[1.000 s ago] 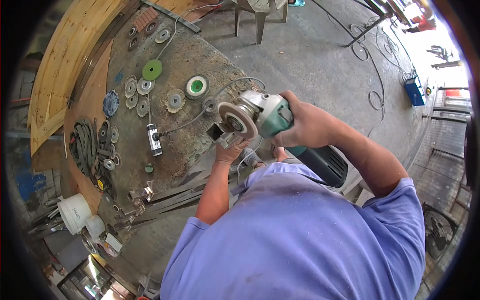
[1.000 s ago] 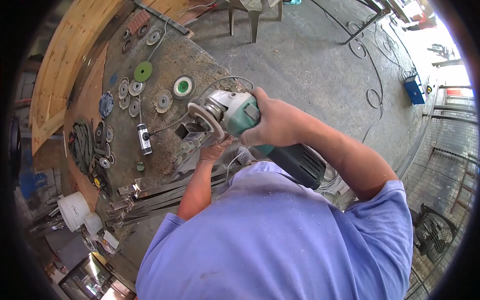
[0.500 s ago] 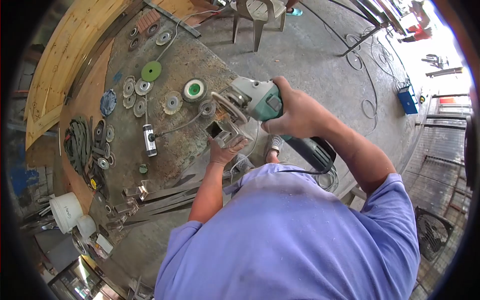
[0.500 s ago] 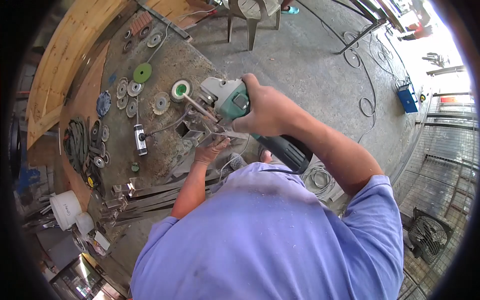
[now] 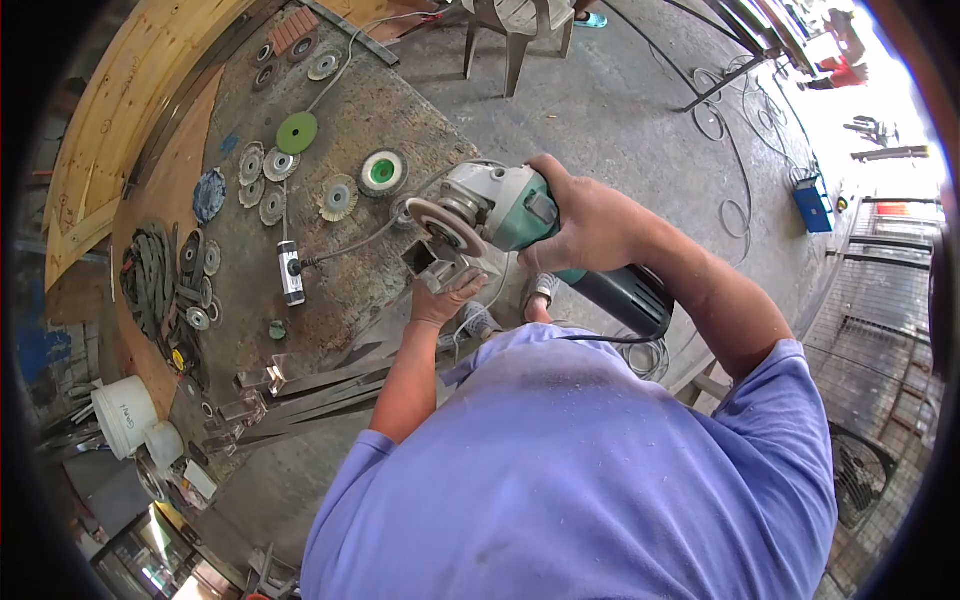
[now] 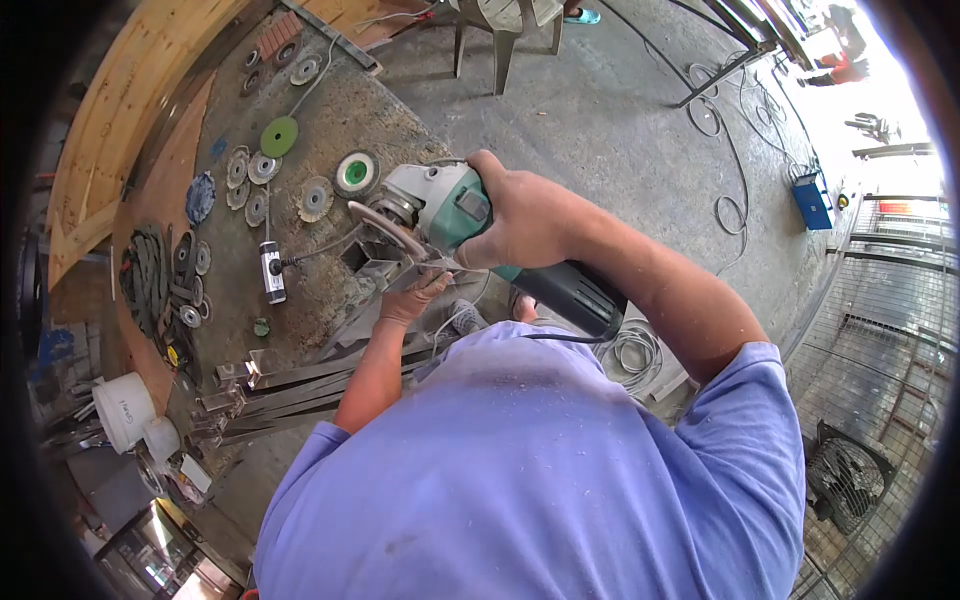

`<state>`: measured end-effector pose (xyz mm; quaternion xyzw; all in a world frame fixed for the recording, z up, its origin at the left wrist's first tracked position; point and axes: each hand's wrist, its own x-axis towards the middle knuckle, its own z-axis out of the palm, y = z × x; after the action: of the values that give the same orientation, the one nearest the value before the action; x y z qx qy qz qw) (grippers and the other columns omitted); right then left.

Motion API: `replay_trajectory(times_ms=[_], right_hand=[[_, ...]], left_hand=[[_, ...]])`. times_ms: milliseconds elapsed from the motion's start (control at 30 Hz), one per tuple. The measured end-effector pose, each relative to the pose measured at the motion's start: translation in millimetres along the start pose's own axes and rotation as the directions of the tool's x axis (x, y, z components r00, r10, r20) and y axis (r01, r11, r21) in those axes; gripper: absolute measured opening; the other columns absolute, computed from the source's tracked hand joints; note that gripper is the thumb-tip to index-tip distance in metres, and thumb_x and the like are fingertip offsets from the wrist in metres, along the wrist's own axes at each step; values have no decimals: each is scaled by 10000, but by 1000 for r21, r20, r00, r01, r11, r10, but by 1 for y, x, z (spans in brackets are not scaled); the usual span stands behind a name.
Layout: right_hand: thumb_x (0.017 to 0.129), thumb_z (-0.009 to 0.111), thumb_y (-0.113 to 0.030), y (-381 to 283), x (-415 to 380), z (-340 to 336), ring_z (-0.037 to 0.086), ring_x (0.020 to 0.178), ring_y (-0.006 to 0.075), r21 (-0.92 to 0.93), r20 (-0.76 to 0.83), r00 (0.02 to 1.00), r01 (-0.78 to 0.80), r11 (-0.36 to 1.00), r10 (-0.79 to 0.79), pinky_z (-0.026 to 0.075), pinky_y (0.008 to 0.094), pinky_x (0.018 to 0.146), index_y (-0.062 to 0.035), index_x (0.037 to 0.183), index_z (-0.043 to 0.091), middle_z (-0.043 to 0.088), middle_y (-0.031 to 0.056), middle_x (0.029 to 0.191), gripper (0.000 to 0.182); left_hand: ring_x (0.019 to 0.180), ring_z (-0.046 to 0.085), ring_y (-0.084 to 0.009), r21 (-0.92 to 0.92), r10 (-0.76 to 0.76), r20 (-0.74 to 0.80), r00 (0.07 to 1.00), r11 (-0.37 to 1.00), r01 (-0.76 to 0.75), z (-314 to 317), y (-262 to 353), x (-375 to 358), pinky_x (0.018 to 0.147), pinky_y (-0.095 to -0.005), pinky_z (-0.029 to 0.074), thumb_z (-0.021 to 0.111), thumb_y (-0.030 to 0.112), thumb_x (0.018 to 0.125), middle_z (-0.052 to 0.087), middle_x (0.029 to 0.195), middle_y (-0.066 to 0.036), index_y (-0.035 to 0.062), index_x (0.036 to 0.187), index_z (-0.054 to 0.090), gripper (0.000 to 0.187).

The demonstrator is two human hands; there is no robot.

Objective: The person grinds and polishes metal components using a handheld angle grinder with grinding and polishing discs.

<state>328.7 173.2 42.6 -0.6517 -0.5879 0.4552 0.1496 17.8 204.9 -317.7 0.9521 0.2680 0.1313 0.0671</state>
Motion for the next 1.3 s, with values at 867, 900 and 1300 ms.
replay_trajectory(times_ms=[867,900,1300], right_hand=[[706,802,-382,10,-36,28,699,1022,413,157,-43,993,-102,982,109,532,419,921,68,1427,372,692,296,1058,953],[707,803,-383,9,-39,31,702,1017,406,181,-47,992,-109,977,119,534,414,917,68,1432,370,693,294,1062,957],[706,808,-377,2,-38,39,701,1037,408,134,-126,980,-138,981,155,532,423,926,63,1443,374,693,296,1074,962]], left_hand=[[1341,568,-212,-938,-297,336,894,-194,288,-27,21,23,1143,-473,417,638,519,956,630,1429,45,310,1439,562,531],[1336,565,-225,-930,-336,344,877,-254,268,-21,21,22,1124,-522,406,658,551,922,641,1410,21,241,1412,581,585],[982,642,-209,-778,-439,21,898,557,291,9,17,24,855,-431,407,741,596,830,764,1023,92,313,1011,784,339]])
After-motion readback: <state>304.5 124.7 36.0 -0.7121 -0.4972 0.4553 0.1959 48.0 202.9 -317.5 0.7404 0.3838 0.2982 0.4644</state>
